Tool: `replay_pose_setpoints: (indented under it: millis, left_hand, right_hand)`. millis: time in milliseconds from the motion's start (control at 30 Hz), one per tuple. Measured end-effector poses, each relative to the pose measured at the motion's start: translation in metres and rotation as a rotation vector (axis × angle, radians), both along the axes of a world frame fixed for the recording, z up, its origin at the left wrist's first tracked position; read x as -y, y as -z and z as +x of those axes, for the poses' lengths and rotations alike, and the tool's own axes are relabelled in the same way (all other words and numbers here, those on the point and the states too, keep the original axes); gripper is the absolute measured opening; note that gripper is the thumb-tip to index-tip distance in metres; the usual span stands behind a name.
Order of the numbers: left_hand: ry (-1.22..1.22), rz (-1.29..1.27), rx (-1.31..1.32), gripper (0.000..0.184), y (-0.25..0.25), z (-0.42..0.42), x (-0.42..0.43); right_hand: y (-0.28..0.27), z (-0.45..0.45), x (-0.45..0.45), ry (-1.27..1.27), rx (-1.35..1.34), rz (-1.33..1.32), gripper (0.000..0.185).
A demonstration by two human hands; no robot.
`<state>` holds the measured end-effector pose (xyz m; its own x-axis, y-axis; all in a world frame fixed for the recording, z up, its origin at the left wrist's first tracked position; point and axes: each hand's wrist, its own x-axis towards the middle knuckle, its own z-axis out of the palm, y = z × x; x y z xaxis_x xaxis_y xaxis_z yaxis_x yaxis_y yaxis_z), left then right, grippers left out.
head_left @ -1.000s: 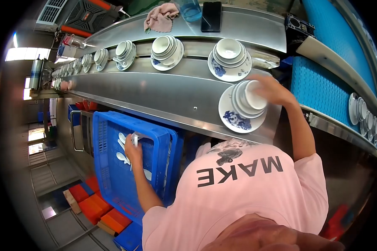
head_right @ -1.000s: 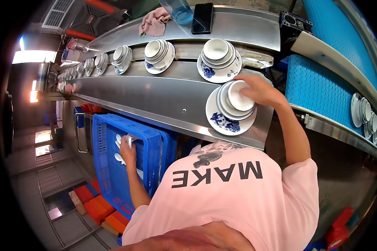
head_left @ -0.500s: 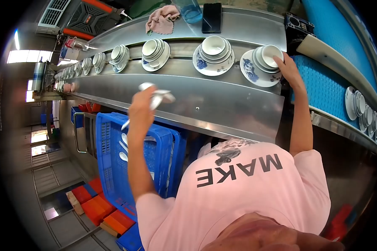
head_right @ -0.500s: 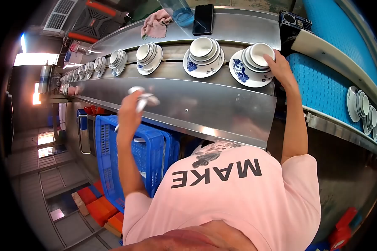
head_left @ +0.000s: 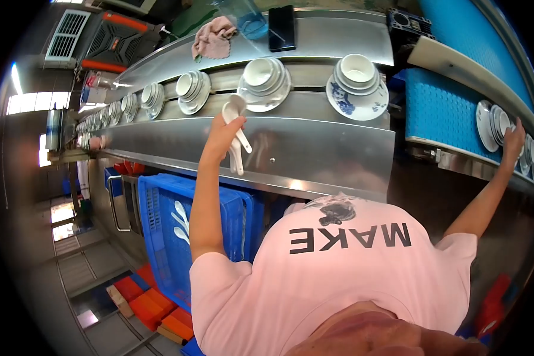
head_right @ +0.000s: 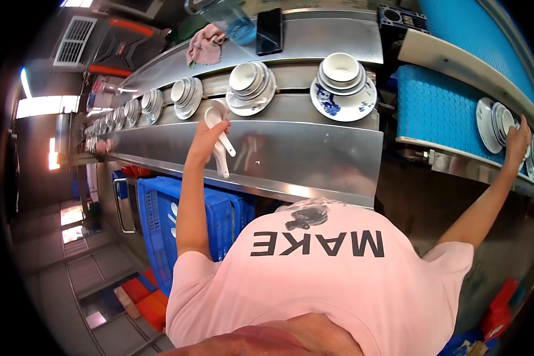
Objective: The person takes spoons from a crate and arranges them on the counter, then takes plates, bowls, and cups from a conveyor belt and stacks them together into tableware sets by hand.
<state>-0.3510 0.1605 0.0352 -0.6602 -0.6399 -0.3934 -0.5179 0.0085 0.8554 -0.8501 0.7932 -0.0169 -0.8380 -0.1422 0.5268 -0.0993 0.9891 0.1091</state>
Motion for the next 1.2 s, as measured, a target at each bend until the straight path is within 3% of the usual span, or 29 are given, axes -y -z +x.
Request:
replay_pose_setpoints:
  millis: [100, 133, 200, 233, 333, 433, 467, 500, 533, 600, 633, 667, 867, 1000, 1200]
  left_hand:
    - [-0.053, 0.222, -0.153, 0.025, 0.009, -0.009, -0.012]
    - [-0.052, 0.271, -0.161, 0.027, 0.012, -0.013, -0.018]
    - [-0.042, 0.293, -0.12, 0.031, 0.012, -0.02, -0.034]
    - [0.012, 0.322, -0.101, 0.032, 0.012, -0.024, -0.038]
    - [0.02, 0.361, -0.082, 0.03, 0.019, -0.03, -0.057]
    - [-0.006, 0.389, -0.088, 0.023, 0.013, -0.036, -0.063]
    - [-0.022, 0.394, -0.107, 0.021, 0.012, -0.034, -0.063]
    - [0.005, 0.313, -0.089, 0.019, 0.015, -0.034, -0.062]
    - [0.024, 0.264, -0.056, 0.017, 0.011, -0.036, -0.065]
    - [0.085, 0.182, -0.022, 0.017, 0.013, -0.039, -0.063]
    - [0.103, 0.172, -0.036, 0.018, 0.014, -0.038, -0.059]
    - [0.129, 0.159, -0.054, 0.019, 0.015, -0.04, -0.056]
    - [0.115, 0.164, -0.055, 0.019, 0.005, -0.048, -0.053]
    - [0.085, 0.157, -0.07, 0.019, 0.008, -0.046, -0.054]
    - [0.024, 0.043, -0.069, 0.018, 0.005, -0.049, -0.046]
  right_hand:
    - [0.032, -0.056, -0.047, -0.391, 0.42, -0.456, 0.052]
    - [0.024, -0.048, -0.034, -0.431, 0.509, -0.486, 0.055]
    - [-0.001, -0.036, 0.008, -0.297, 0.602, -0.23, 0.051]
    - [-0.033, 0.004, 0.05, -0.21, 0.592, -0.226, 0.043]
    - [-0.023, -0.006, 0.06, -0.147, 0.613, -0.085, 0.04]
    - [-0.027, 0.009, 0.074, -0.162, 0.679, -0.232, 0.046]
    - [-0.033, 0.016, 0.083, -0.082, 0.813, -0.302, 0.056]
    - [-0.033, 0.027, 0.086, -0.26, 0.774, -0.363, 0.054]
    - [-0.035, 0.037, 0.092, -0.326, 0.796, -0.261, 0.054]
    - [-0.034, 0.057, 0.103, -0.512, 0.957, -0.528, 0.057]
    - [-0.037, 0.078, 0.122, -0.415, 1.012, -0.748, 0.056]
    - [-0.03, 0.09, 0.132, -0.505, 1.034, -0.869, 0.051]
    - [-0.02, 0.159, 0.226, -0.63, 1.038, -1.419, 0.042]
    - [-0.016, 0.18, 0.287, -0.753, 0.956, -1.237, 0.039]
    - [-0.011, 0.197, 0.358, -0.765, 1.061, -1.109, 0.04]
